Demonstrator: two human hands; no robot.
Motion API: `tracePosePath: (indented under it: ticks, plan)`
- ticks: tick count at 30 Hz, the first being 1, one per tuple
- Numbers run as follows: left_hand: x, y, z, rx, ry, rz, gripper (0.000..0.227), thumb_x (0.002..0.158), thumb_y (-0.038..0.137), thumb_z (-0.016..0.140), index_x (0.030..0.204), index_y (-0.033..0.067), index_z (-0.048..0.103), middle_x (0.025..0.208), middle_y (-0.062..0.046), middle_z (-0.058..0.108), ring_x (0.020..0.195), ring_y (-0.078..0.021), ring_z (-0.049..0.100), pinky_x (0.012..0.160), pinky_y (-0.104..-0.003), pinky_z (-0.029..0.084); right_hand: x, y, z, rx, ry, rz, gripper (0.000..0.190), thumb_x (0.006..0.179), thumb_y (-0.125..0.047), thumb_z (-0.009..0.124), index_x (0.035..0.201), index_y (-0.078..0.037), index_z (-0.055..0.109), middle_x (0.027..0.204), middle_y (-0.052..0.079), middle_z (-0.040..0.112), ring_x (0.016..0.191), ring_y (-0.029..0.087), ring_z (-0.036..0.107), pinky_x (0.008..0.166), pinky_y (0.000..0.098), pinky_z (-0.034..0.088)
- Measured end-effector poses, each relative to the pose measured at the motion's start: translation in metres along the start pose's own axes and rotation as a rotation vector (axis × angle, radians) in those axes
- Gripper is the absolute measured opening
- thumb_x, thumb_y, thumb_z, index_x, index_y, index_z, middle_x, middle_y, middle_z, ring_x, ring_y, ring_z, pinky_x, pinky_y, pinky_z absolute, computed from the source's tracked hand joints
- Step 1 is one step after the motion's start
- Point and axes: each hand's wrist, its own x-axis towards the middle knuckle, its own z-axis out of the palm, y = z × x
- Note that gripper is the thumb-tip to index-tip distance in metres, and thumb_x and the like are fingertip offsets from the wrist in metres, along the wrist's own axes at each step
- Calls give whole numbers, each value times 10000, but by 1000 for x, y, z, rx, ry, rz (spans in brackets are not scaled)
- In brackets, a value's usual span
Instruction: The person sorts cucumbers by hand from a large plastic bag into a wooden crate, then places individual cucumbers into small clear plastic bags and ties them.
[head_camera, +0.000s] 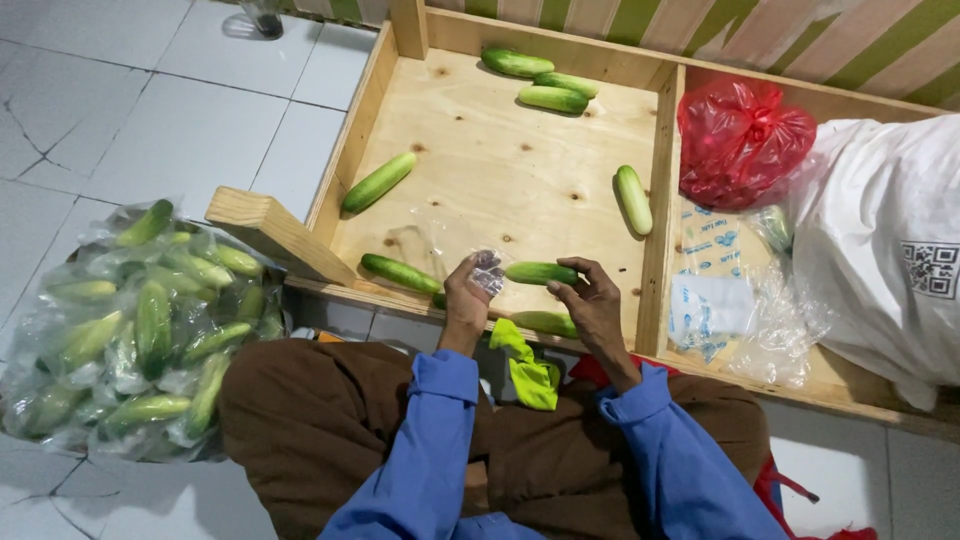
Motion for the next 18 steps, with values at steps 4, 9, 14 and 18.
tracePosePath:
  ticks: [4,9,14,18]
  plan:
    - [-1,2,-3,-45,-88,-8,273,876,205,751,1082,26,733,1005,-144,726,971,-272,727,883,-416,616,-1,-1,1,-2,17,20,404,854,69,790,1232,14,655,1042,90,622,931,175,716,799,326,665]
    - [-9,6,9,24,-3,46,204,916,187,806,985,14,724,845,-149,705,777,-256,719,698,-357,617,1,7,-4,-20,0,0,396,874,59,782,1243,23,644,1047,128,632,929,208,722,780,360,665]
    - [-30,18,25,67,28,43,234,884,205,847,894,28,695,806,-150,696,750,-237,712,668,-338,601,-1,2,-1,-25,7,4,391,871,49,787,1234,26,643,1050,121,631,940,202,718,798,359,662]
    - [-38,24,33,75,41,27,244,852,197,880,850,46,688,798,-146,706,739,-227,714,665,-344,598,0,2,0,-30,14,3,387,877,38,785,1234,21,637,1061,115,635,947,202,721,808,351,661]
